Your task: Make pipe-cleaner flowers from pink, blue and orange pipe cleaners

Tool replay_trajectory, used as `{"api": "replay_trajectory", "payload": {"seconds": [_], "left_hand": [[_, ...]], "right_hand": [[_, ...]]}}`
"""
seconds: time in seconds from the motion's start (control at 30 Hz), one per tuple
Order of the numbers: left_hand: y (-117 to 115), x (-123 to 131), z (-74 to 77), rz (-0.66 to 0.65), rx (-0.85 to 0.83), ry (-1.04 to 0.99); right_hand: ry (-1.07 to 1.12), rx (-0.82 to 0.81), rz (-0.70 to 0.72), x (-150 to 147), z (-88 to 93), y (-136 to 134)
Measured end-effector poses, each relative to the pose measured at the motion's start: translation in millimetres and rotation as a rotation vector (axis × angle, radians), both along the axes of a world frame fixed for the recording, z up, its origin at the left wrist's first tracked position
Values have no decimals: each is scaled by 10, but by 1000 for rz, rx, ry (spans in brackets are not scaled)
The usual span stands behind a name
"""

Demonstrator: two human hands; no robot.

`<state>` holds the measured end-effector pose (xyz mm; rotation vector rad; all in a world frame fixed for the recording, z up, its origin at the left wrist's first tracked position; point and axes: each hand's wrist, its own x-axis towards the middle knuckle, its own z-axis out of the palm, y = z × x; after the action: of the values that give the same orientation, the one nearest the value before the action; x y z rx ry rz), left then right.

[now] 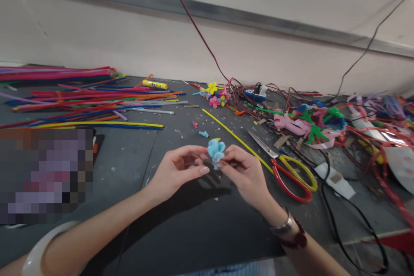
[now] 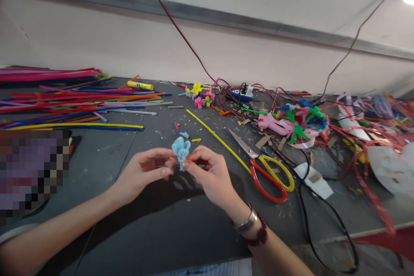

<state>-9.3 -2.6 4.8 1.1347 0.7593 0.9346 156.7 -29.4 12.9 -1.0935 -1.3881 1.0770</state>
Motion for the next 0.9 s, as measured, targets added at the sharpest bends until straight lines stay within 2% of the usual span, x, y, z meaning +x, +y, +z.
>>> {"api": "replay_trajectory", "payload": {"seconds": [0.1, 0.23, 0.43, 0.6, 0.7, 0.9], "left_hand": [[-8, 9, 44, 20, 72, 40], [-10, 14, 63, -10, 122, 165], [52, -20, 3, -28, -30, 225], [78, -28, 4, -22, -65, 203], [74, -27, 23, -26, -147, 127], [70, -40, 13, -100, -489, -140]], "right_hand": [[-333, 225, -65, -11, -43, -28], [-492, 258, 27, -21, -57, -18], [-555, 242, 128, 78, 1, 25], [-590, 266, 102, 101, -13, 23], [-573, 281, 62, 107, -28, 29], [-523, 500, -14, 107, -134, 44]]}}
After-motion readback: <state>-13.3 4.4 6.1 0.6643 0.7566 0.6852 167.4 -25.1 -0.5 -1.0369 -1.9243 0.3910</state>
